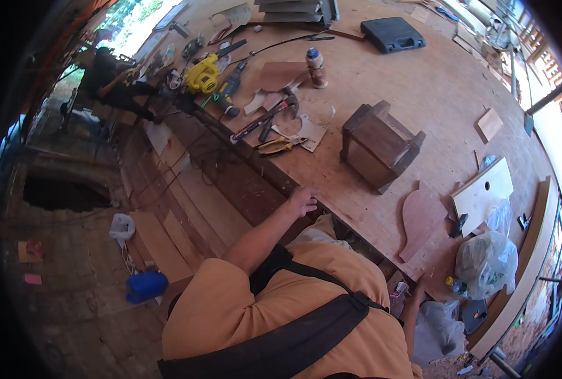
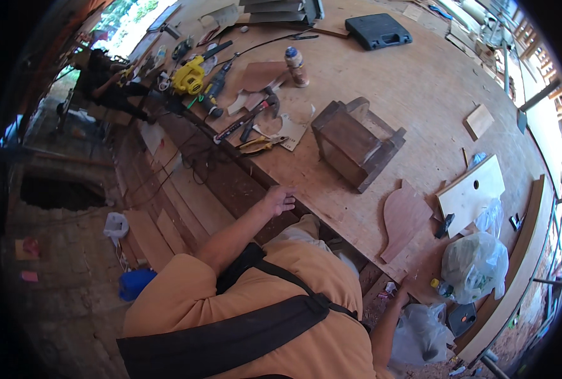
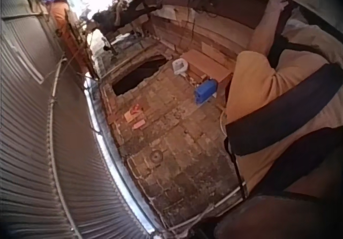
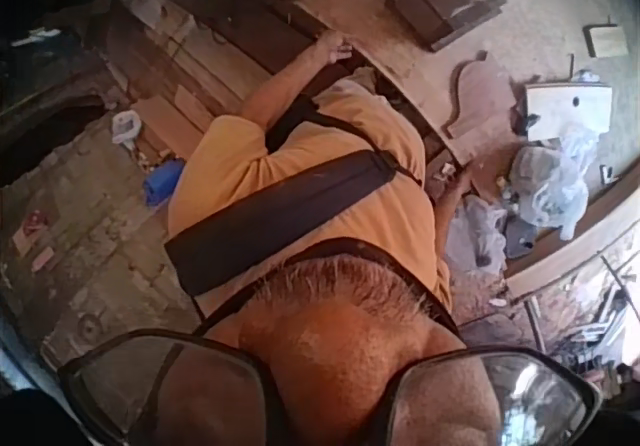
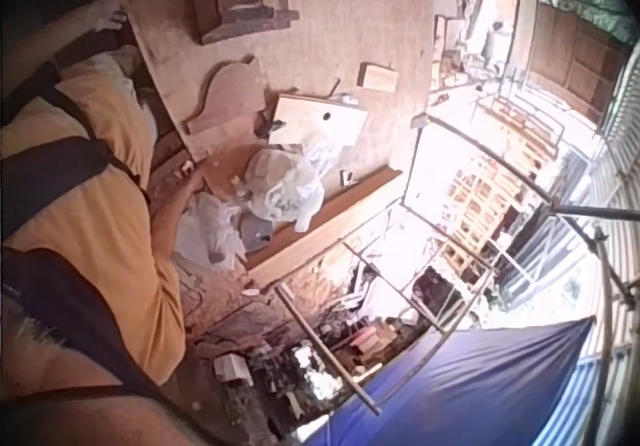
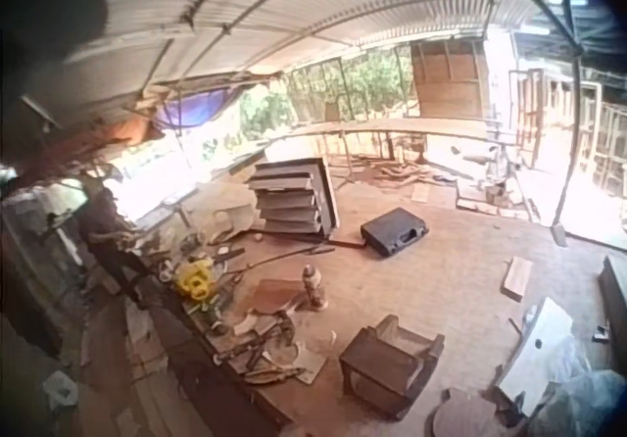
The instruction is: The person applies and spreads adhesive onto the edge of a wooden frame using a stick, positions a wooden panel against the frame, and taps the wooden structure with a hammer.
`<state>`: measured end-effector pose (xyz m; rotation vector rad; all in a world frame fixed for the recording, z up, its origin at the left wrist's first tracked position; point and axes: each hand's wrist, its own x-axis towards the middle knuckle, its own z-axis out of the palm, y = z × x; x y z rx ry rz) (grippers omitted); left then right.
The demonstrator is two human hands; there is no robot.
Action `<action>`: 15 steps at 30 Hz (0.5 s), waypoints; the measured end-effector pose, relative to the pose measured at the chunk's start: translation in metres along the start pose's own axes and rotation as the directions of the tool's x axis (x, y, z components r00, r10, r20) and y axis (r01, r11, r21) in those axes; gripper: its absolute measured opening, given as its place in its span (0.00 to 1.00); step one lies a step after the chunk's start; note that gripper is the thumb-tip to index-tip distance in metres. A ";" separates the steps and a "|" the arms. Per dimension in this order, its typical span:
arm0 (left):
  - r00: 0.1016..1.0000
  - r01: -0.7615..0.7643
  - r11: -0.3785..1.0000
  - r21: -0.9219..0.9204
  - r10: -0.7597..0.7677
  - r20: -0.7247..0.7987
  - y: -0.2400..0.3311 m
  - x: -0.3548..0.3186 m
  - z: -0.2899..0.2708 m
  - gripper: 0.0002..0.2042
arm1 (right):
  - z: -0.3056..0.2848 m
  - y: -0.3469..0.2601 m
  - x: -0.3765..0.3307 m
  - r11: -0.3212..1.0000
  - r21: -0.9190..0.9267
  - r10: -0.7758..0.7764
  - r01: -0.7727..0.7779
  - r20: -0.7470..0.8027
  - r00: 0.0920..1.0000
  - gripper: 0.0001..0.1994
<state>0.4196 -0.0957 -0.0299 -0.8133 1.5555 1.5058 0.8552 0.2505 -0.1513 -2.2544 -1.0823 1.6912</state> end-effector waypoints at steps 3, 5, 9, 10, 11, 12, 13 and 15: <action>0.980 -0.198 0.975 0.099 0.194 0.043 0.021 -0.012 0.017 0.15 | -0.008 0.000 -0.001 0.996 -0.070 0.049 -0.049 0.007 0.999 0.44; 0.949 -0.306 0.952 0.000 0.305 0.080 0.039 -0.029 0.023 0.12 | -0.007 -0.013 -0.004 0.994 -0.103 0.046 -0.041 0.047 0.998 0.42; 0.807 -0.584 0.812 -0.010 0.582 0.103 0.095 -0.046 0.047 0.14 | -0.007 -0.013 0.001 0.983 -0.166 0.061 -0.082 -0.125 0.990 0.36; 0.780 -0.622 0.783 0.014 0.618 0.096 0.111 -0.050 0.054 0.14 | -0.003 -0.009 0.001 0.992 -0.126 0.009 -0.020 -0.090 0.996 0.35; 0.755 -0.654 0.755 0.039 0.649 0.098 0.125 -0.053 0.060 0.15 | -0.001 -0.002 0.000 0.996 -0.084 -0.043 0.037 -0.066 0.997 0.33; 0.714 -0.695 0.719 0.020 0.686 0.138 0.139 -0.054 0.060 0.16 | -0.008 0.008 -0.002 0.995 -0.044 -0.092 0.089 -0.059 0.994 0.31; 0.678 -0.722 0.692 -0.013 0.711 0.186 0.147 -0.055 0.061 0.18 | -0.030 0.015 -0.004 0.990 -0.010 -0.144 0.143 -0.073 0.987 0.30; 0.551 -0.819 0.574 0.017 0.777 0.304 0.163 -0.054 0.061 0.21 | -0.003 -0.007 -0.027 0.990 -0.115 -0.107 0.076 -0.289 0.951 0.24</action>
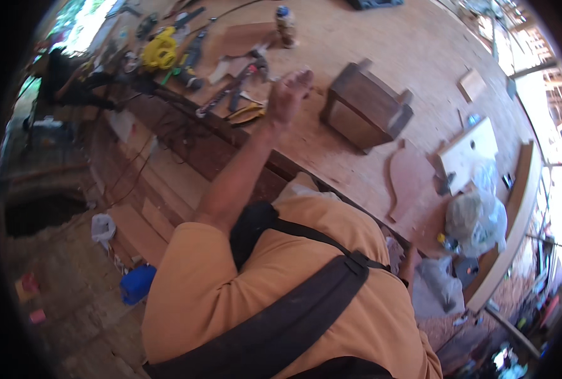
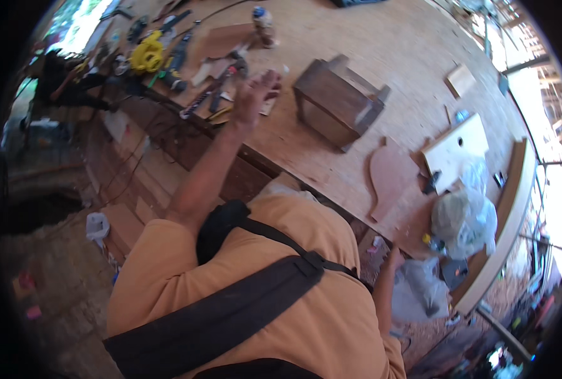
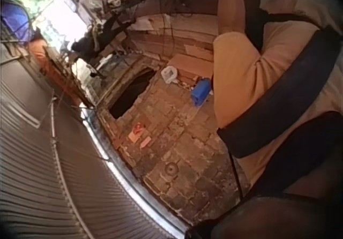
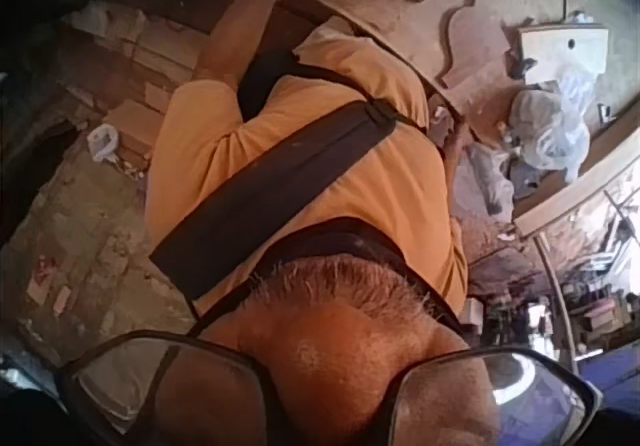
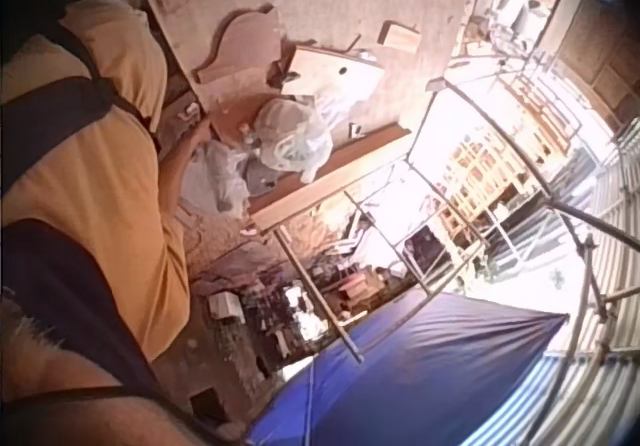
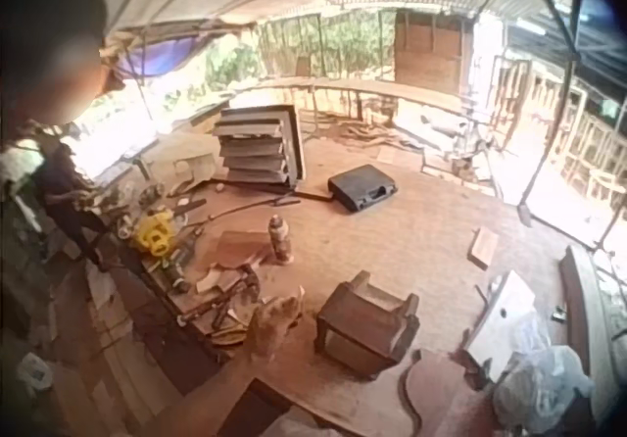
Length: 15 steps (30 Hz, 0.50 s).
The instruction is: The person applies and spreads adhesive onto the edge of a wooden frame using a stick, positions a wooden panel against the frame, and taps the wooden structure with a hammer.
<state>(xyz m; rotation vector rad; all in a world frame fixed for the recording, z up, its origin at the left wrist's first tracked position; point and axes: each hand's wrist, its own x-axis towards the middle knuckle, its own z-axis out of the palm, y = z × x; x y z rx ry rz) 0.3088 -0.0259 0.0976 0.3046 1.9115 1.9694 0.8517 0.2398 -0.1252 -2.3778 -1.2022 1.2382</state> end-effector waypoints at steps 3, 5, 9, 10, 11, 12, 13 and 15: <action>0.996 -0.072 0.997 0.037 0.070 0.056 0.029 0.005 0.024 0.28 | -0.006 0.009 -0.010 0.956 -0.145 -0.264 0.257 -0.035 0.964 0.22; 0.981 -0.161 0.982 0.098 0.148 0.126 0.030 0.006 0.027 0.32 | -0.001 -0.021 -0.057 0.851 -0.291 -0.467 0.436 -0.042 0.883 0.21; 0.968 -0.233 0.908 0.347 0.183 0.172 0.022 0.011 0.029 0.37 | 0.014 -0.078 -0.117 0.697 -0.108 -0.714 0.709 -0.005 0.701 0.16; 0.968 -0.223 0.914 0.339 0.168 0.185 0.023 0.013 0.033 0.37 | 0.023 -0.093 -0.129 0.660 0.001 -0.751 0.751 0.003 0.660 0.15; 0.970 -0.189 0.922 0.339 0.123 0.207 0.026 0.015 0.037 0.38 | 0.030 -0.109 -0.140 0.620 0.025 -0.785 0.784 0.020 0.620 0.13; 0.971 -0.153 0.927 0.342 0.077 0.227 0.030 0.015 0.039 0.39 | 0.038 -0.127 -0.150 0.578 0.052 -0.816 0.814 0.040 0.577 0.12; 0.969 -0.143 0.930 0.338 0.063 0.239 0.034 0.016 0.042 0.39 | 0.047 -0.145 -0.162 0.571 0.191 -0.819 0.798 0.062 0.571 0.12; 0.924 -0.071 0.922 0.381 -0.082 0.373 0.041 0.016 0.044 0.35 | 0.066 -0.195 -0.200 0.516 0.334 -0.850 0.788 0.085 0.521 0.16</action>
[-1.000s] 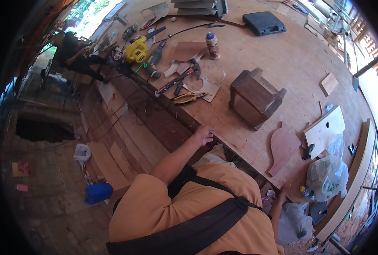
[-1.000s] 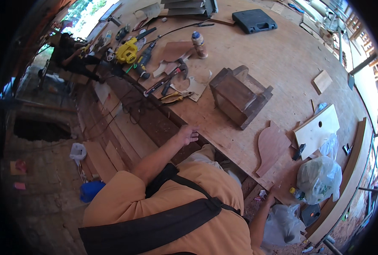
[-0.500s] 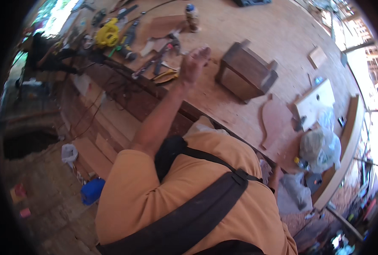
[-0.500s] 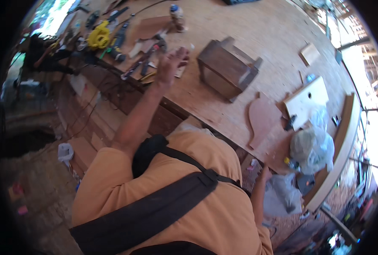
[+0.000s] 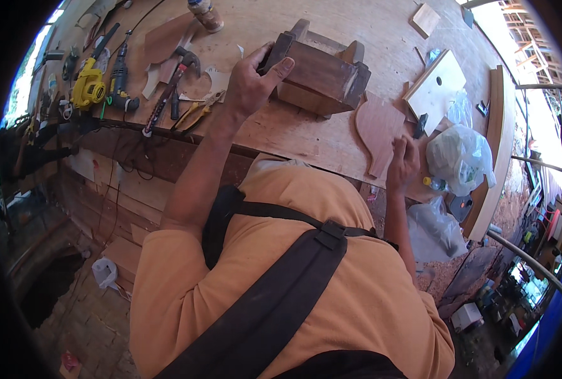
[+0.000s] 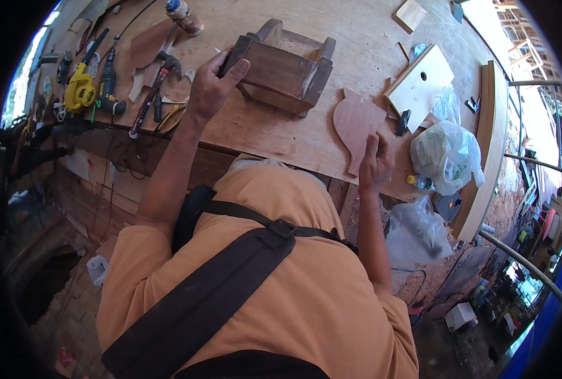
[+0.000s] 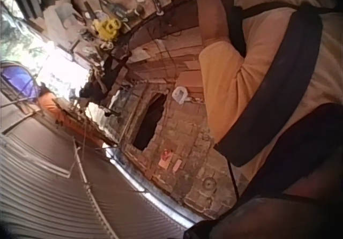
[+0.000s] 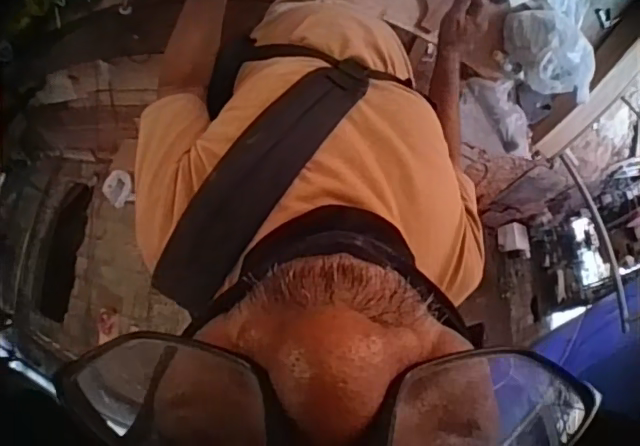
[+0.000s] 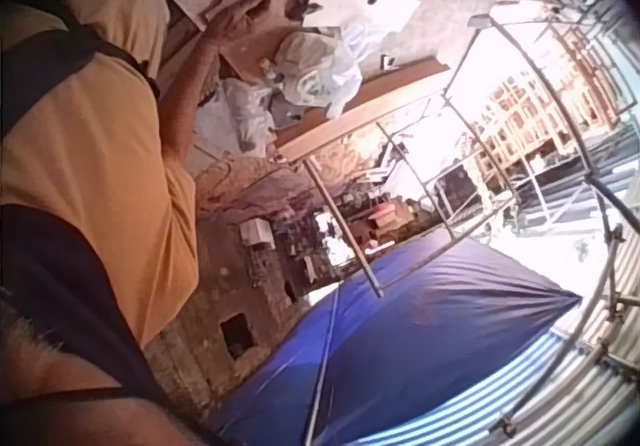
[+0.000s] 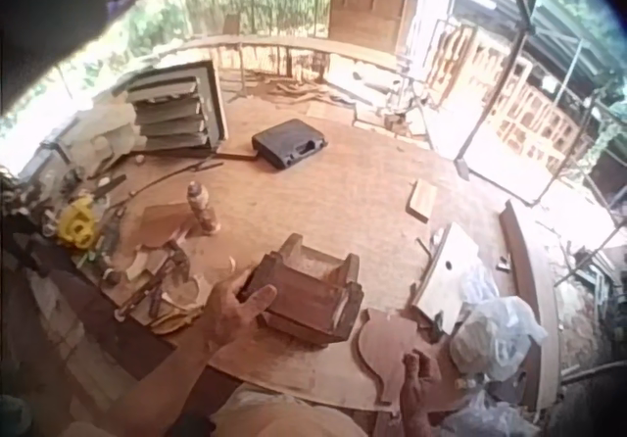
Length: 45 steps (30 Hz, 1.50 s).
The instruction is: The person applies and spreads adhesive onto the edge of a wooden frame using a stick, positions a wooden panel against the frame, and taps the wooden structure with a hammer.
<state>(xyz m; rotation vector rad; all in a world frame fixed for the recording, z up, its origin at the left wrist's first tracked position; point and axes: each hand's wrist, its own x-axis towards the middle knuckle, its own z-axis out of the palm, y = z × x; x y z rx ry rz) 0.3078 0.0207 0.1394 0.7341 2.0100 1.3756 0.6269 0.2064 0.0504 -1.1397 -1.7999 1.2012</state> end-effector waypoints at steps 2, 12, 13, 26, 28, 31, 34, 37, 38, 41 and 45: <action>0.994 -0.103 0.994 0.025 0.103 -0.018 -0.001 -0.003 0.009 0.38 | 0.029 -0.042 0.026 0.995 0.029 -0.102 0.101 0.049 0.994 0.23; 0.952 -0.277 0.942 0.192 0.296 -0.076 -0.012 -0.005 0.013 0.53 | 0.138 -0.119 0.087 0.882 0.460 -0.232 0.104 0.231 0.945 0.43; 0.953 -0.272 0.943 0.190 0.291 -0.080 -0.012 -0.004 0.012 0.53 | 0.138 -0.121 0.087 0.898 0.430 -0.221 0.092 0.260 0.940 0.44; 0.970 -0.229 0.902 0.367 0.244 0.006 -0.020 -0.003 0.007 0.56 | 0.139 -0.120 0.088 0.947 0.303 -0.213 0.104 0.353 0.911 0.45; 0.978 -0.203 0.918 0.341 0.209 0.018 -0.019 -0.003 0.005 0.57 | 0.138 -0.118 0.090 0.950 0.292 -0.216 0.114 0.344 0.914 0.45; 0.973 -0.230 0.892 0.390 0.220 0.072 -0.026 -0.002 0.002 0.59 | 0.138 -0.117 0.091 0.955 0.269 -0.215 0.125 0.339 0.916 0.44; 0.951 -0.305 0.857 0.415 0.297 0.086 -0.043 -0.005 0.001 0.57 | 0.138 -0.120 0.091 0.958 0.259 -0.209 0.122 0.343 0.916 0.43; 0.929 -0.369 0.891 0.265 0.345 0.135 -0.055 -0.008 -0.001 0.54 | 0.138 -0.115 0.093 0.953 0.287 -0.199 0.098 0.348 0.916 0.42; 0.939 -0.332 0.912 0.240 0.296 0.175 -0.056 -0.011 -0.002 0.55 | 0.138 -0.112 0.095 0.946 0.314 -0.193 0.079 0.350 0.917 0.42; 0.942 -0.311 0.926 0.215 0.270 0.201 -0.057 -0.019 -0.005 0.55 | 0.137 -0.113 0.096 0.942 0.329 -0.193 0.069 0.364 0.911 0.42; 0.918 -0.390 0.894 0.218 0.361 0.161 -0.062 -0.029 -0.010 0.48 | 0.136 -0.115 0.097 0.948 0.316 -0.166 0.038 0.389 0.906 0.45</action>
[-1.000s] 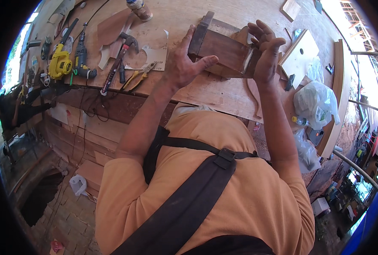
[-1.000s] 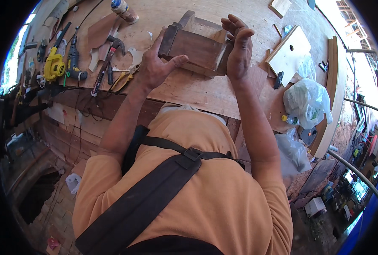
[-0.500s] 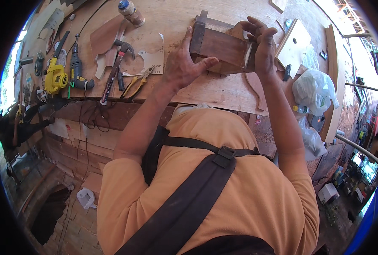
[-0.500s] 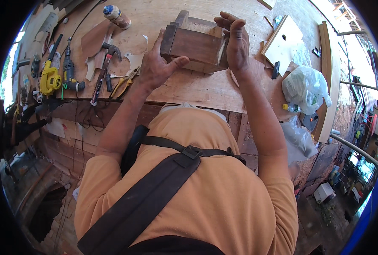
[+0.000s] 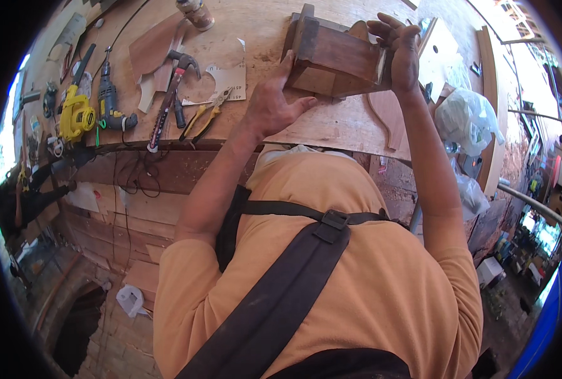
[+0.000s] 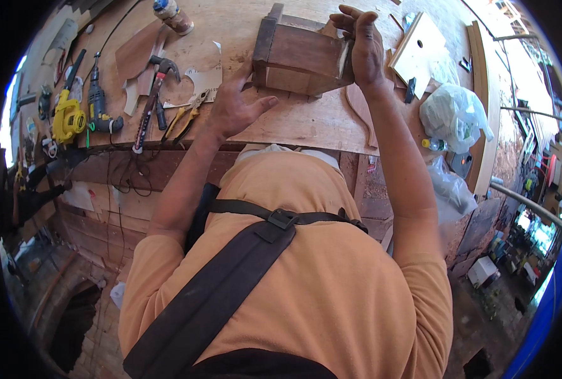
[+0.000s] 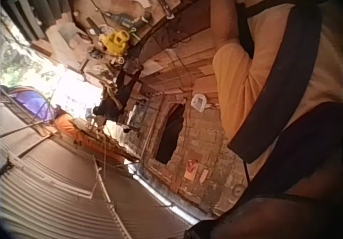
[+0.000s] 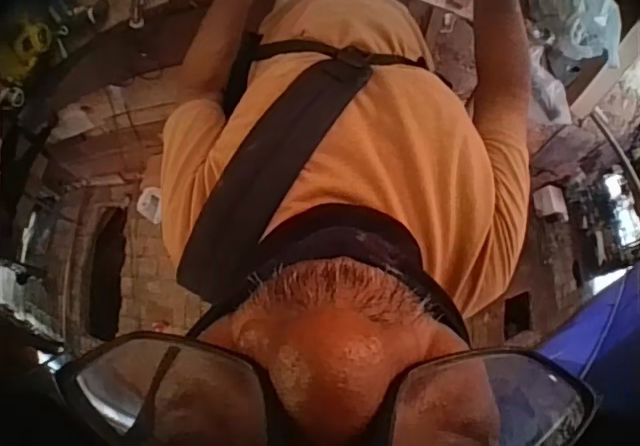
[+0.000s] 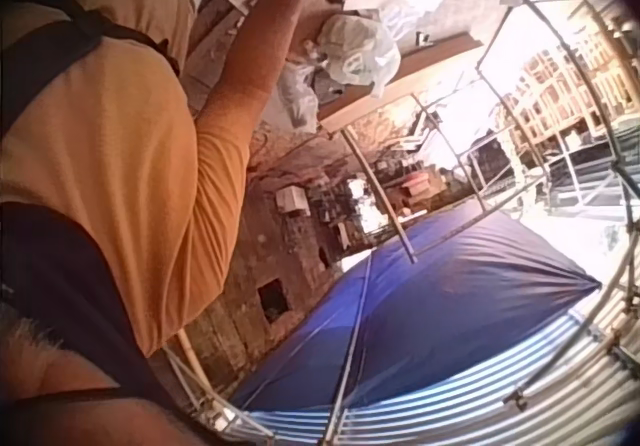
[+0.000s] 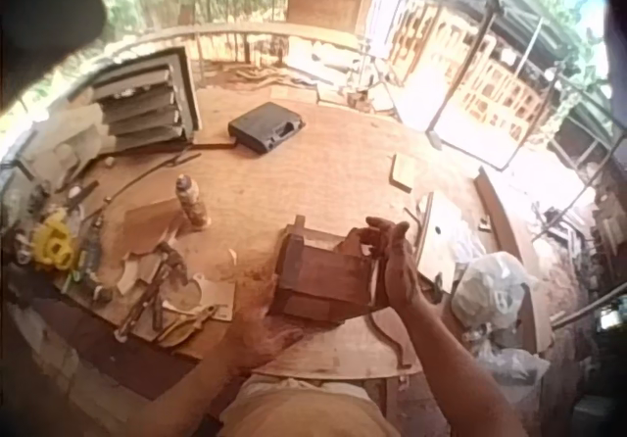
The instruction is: The person applies and spreads adhesive onto the edge of a wooden frame using a stick, positions a wooden panel against the frame, and taps the wooden structure with a hammer.
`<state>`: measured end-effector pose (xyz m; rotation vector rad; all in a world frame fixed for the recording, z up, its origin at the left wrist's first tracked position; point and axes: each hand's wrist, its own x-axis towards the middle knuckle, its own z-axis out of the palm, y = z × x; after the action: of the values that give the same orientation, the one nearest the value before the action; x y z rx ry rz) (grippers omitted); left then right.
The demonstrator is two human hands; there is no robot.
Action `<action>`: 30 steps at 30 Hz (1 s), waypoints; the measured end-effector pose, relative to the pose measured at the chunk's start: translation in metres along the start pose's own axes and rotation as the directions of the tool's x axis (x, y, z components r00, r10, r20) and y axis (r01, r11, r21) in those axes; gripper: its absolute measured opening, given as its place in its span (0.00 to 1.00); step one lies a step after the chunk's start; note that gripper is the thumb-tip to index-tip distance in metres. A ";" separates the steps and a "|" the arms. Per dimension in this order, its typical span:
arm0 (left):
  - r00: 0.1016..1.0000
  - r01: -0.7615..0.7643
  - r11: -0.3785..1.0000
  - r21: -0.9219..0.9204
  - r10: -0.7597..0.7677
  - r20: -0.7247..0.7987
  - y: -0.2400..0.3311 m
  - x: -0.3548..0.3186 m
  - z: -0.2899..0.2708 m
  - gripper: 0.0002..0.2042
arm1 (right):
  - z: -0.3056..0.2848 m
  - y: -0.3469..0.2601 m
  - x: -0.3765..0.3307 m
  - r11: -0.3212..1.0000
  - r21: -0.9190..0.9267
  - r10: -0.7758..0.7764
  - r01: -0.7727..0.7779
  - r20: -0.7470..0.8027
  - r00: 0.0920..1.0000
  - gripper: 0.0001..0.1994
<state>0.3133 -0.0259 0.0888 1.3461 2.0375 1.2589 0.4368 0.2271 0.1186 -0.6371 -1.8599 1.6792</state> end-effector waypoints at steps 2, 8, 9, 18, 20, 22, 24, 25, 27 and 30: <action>1.000 0.008 0.998 -0.056 -0.009 -0.012 -0.007 -0.008 0.000 0.46 | -0.002 0.001 0.001 0.998 0.042 0.048 -0.050 0.037 0.998 0.47; 0.964 0.263 0.943 -0.205 -0.267 0.006 -0.015 -0.029 -0.002 0.31 | -0.001 0.005 -0.001 1.000 0.010 -0.010 0.011 -0.121 0.993 0.46; 0.942 0.328 0.919 -0.218 -0.335 0.002 -0.018 -0.033 -0.002 0.25 | 0.001 0.004 -0.003 0.998 -0.049 -0.056 0.047 -0.201 0.978 0.46; 0.825 0.558 0.819 -0.134 -0.565 -0.023 -0.045 -0.067 0.004 0.14 | -0.048 -0.056 -0.044 0.659 0.749 -0.328 0.077 0.193 0.925 0.50; 0.902 0.432 0.902 -0.021 -0.433 -0.011 -0.011 -0.056 0.003 0.14 | -0.044 -0.111 -0.065 0.608 0.794 -0.450 0.004 0.341 0.826 0.51; 0.995 0.096 0.987 0.131 -0.091 -0.045 0.026 -0.045 0.003 0.14 | -0.047 -0.153 -0.082 0.644 0.757 -0.496 -0.112 0.524 0.692 0.37; 0.988 -0.106 0.978 0.181 0.123 -0.088 0.059 -0.029 0.009 0.14 | -0.045 -0.205 -0.121 0.501 0.832 -0.397 -0.236 0.464 0.792 0.21; 0.970 -0.221 0.945 0.242 0.239 -0.046 0.077 -0.018 0.012 0.15 | -0.029 -0.214 -0.120 0.370 0.905 -0.536 -0.208 0.391 0.748 0.21; 0.939 -0.327 0.896 0.300 0.345 -0.007 0.095 -0.006 0.018 0.16 | -0.031 -0.224 -0.121 0.316 0.905 -0.592 -0.285 0.423 0.686 0.23; 0.982 -0.187 0.945 0.268 0.180 0.051 0.101 0.010 0.027 0.19 | -0.039 -0.235 -0.130 0.327 0.903 -0.599 -0.279 0.426 0.677 0.23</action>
<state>0.3808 0.0086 0.1614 1.7028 2.1686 1.0535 0.5624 0.1434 0.3445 0.8824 -0.7906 2.6159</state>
